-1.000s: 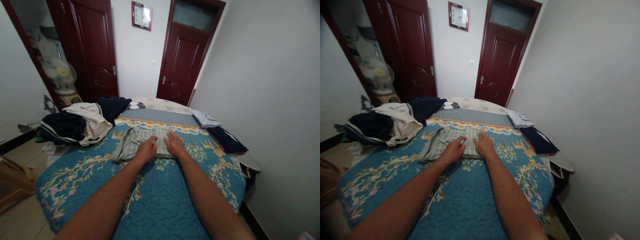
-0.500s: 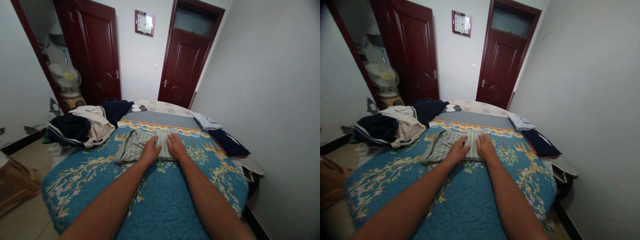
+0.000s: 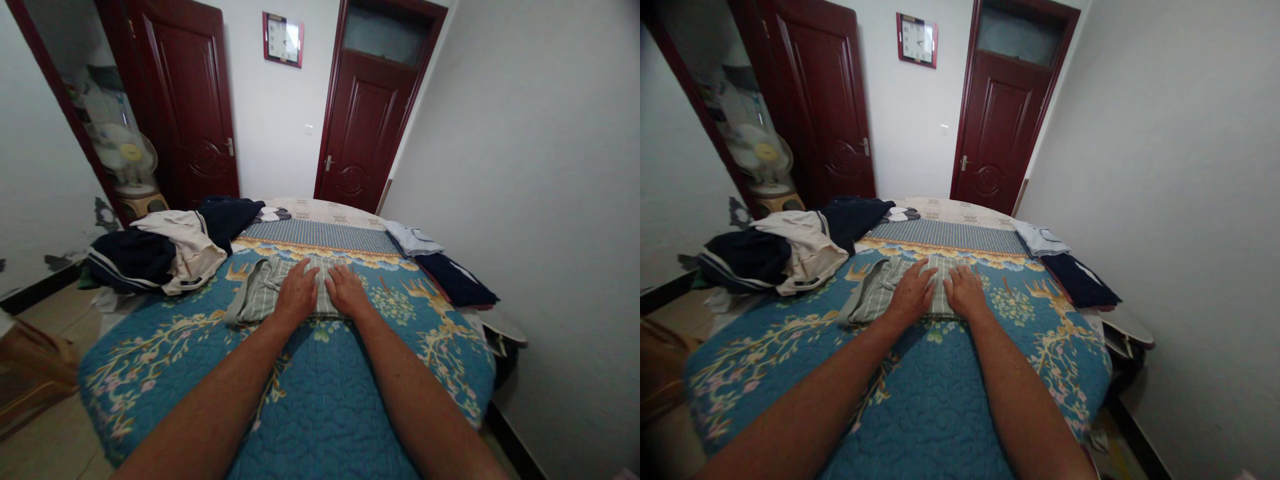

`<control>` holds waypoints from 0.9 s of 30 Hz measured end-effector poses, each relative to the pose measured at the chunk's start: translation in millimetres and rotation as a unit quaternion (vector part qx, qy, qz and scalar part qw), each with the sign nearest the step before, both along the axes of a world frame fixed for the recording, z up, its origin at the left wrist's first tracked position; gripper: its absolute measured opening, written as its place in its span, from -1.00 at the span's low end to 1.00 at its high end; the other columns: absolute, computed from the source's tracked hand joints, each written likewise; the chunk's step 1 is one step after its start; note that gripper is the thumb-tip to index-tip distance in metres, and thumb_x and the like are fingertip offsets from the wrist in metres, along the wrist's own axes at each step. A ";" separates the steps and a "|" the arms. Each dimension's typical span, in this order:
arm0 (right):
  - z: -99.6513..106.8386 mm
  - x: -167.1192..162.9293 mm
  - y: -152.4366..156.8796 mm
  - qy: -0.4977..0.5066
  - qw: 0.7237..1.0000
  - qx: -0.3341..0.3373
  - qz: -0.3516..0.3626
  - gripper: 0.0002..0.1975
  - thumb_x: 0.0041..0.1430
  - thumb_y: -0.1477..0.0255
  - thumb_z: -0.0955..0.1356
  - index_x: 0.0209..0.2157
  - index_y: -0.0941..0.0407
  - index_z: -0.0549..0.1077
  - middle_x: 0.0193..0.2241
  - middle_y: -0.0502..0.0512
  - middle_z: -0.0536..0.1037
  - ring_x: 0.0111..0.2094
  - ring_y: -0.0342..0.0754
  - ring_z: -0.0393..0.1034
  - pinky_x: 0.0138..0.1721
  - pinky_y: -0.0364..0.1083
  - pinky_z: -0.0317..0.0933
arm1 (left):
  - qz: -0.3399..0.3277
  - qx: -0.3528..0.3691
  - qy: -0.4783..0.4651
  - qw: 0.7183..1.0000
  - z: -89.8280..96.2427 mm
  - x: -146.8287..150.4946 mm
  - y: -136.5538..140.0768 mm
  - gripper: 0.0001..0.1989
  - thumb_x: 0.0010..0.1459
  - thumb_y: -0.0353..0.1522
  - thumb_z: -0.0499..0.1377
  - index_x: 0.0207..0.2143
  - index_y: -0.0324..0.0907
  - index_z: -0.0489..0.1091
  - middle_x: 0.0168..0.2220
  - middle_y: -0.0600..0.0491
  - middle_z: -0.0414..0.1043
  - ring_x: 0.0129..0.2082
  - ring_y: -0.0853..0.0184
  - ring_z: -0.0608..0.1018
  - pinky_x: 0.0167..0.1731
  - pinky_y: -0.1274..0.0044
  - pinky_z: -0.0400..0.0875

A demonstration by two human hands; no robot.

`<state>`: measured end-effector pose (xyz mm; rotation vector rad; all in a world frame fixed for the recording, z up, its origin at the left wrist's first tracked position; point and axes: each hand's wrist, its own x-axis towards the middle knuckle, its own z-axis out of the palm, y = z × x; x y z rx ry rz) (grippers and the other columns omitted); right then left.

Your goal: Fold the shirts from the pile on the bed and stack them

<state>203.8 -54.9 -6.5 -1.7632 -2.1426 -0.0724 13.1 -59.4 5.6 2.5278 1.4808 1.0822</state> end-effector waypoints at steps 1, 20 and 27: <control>-0.3 0.4 0.2 0.000 1.000 -0.002 0.002 -0.45 0.57 0.19 0.15 0.41 0.12 0.35 0.46 0.27 0.26 0.51 0.19 0.03 0.47 0.24 -0.09 | -0.022 0.005 0.030 0.999 -0.2 1.7 2.0 -0.56 0.39 -0.39 0.09 0.28 -0.16 0.42 0.41 -0.19 0.30 0.45 0.00 0.28 0.44 0.11 0.18; 9.3 3.3 81.5 0.037 0.986 -0.122 -0.110 -0.25 0.51 0.03 0.12 0.35 0.37 0.36 0.43 0.54 0.26 0.46 0.34 0.10 0.43 0.30 -0.04 | -0.002 -0.118 0.189 0.975 -12.6 10.4 0.3 -0.19 0.42 0.04 0.03 0.53 -0.22 0.08 0.55 -0.36 0.00 0.55 -0.17 0.06 0.46 0.05 0.00; 1.5 4.1 91.0 0.077 0.989 -0.057 -0.111 -0.28 0.53 0.00 0.12 0.34 0.26 0.40 0.35 0.50 0.38 0.43 0.33 0.17 0.43 0.38 -0.07 | -0.020 -0.116 0.135 0.984 -20.4 9.8 5.6 -0.21 0.38 0.00 0.11 0.49 -0.23 0.15 0.53 -0.36 0.04 0.54 -0.23 0.07 0.46 0.02 -0.03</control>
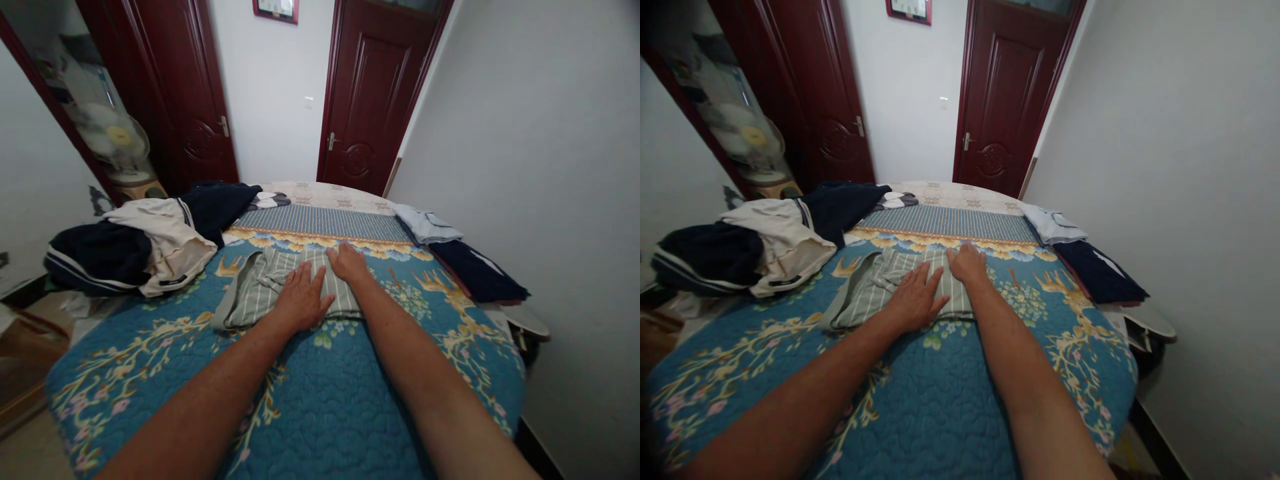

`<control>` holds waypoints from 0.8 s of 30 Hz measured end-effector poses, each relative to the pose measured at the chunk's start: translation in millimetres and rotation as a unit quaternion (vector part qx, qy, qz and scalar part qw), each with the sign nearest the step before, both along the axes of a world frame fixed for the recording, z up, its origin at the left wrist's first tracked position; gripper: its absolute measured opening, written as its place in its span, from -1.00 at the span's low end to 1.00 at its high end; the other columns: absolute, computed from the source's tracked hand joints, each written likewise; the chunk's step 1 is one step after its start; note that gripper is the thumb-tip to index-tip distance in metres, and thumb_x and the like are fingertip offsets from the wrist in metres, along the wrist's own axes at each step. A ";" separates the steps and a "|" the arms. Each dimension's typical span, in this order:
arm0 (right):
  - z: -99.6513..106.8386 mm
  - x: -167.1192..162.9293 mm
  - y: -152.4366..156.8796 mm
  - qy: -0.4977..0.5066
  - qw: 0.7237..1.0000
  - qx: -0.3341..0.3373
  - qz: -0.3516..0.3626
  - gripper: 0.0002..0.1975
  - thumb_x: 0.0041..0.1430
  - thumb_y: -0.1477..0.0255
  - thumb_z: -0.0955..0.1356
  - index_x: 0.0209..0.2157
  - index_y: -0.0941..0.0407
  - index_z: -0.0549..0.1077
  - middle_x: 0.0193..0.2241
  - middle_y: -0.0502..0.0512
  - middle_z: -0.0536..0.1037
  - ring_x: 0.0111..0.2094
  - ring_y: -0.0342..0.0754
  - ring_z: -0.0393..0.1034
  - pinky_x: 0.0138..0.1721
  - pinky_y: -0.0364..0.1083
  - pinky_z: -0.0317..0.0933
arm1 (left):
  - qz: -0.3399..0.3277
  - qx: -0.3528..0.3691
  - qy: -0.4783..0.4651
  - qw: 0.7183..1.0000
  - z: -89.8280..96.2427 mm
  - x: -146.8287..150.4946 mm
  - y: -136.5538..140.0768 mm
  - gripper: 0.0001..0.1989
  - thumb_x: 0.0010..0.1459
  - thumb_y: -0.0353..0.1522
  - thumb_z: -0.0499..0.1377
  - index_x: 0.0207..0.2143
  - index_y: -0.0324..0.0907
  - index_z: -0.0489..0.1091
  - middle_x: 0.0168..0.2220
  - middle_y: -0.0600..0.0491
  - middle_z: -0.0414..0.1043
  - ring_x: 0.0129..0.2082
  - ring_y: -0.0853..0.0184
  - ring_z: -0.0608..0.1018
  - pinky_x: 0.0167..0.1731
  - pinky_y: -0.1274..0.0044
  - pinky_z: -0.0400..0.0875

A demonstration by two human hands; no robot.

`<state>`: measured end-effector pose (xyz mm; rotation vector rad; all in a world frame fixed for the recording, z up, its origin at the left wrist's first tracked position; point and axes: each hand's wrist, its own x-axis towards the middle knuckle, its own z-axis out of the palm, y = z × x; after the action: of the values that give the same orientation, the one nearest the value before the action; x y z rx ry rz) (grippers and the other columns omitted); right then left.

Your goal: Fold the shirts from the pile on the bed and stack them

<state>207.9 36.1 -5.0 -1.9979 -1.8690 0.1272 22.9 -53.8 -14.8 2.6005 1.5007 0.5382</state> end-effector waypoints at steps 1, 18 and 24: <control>-1.2 0.3 -2.2 0.006 1.000 0.019 0.001 -0.30 0.53 0.01 0.13 0.37 0.22 0.36 0.38 0.47 0.36 0.43 0.31 0.17 0.43 0.38 -0.07 | -0.002 0.003 -0.007 1.000 -0.8 -0.1 0.5 -0.22 0.37 -0.01 0.12 0.49 -0.22 0.16 0.53 -0.36 0.04 0.54 -0.23 0.08 0.46 0.00 -0.03; -36.5 20.3 -123.1 -0.087 0.994 0.046 0.043 -0.30 0.51 0.08 0.19 0.51 0.12 0.15 0.46 0.45 0.21 0.48 0.35 0.07 0.40 0.42 -0.04 | 0.024 -0.009 0.017 1.000 4.4 -3.0 -17.0 -0.15 0.41 0.05 0.03 0.53 -0.29 0.05 0.55 -0.39 -0.04 0.56 -0.18 0.03 0.46 0.04 -0.02; -30.9 21.7 -139.2 -0.092 0.992 0.058 0.058 -0.28 0.49 0.09 0.18 0.49 0.22 0.16 0.40 0.48 0.31 0.43 0.36 0.17 0.40 0.37 0.00 | 0.046 0.009 0.029 0.998 2.5 -9.3 -39.1 -0.11 0.37 0.06 0.06 0.50 -0.39 0.10 0.51 -0.44 0.06 0.54 -0.21 0.08 0.46 0.05 -0.03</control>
<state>229.5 -103.1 -36.0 -1.8780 -2.0566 -0.1338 13.6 -92.9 -12.3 2.5920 1.6478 0.4910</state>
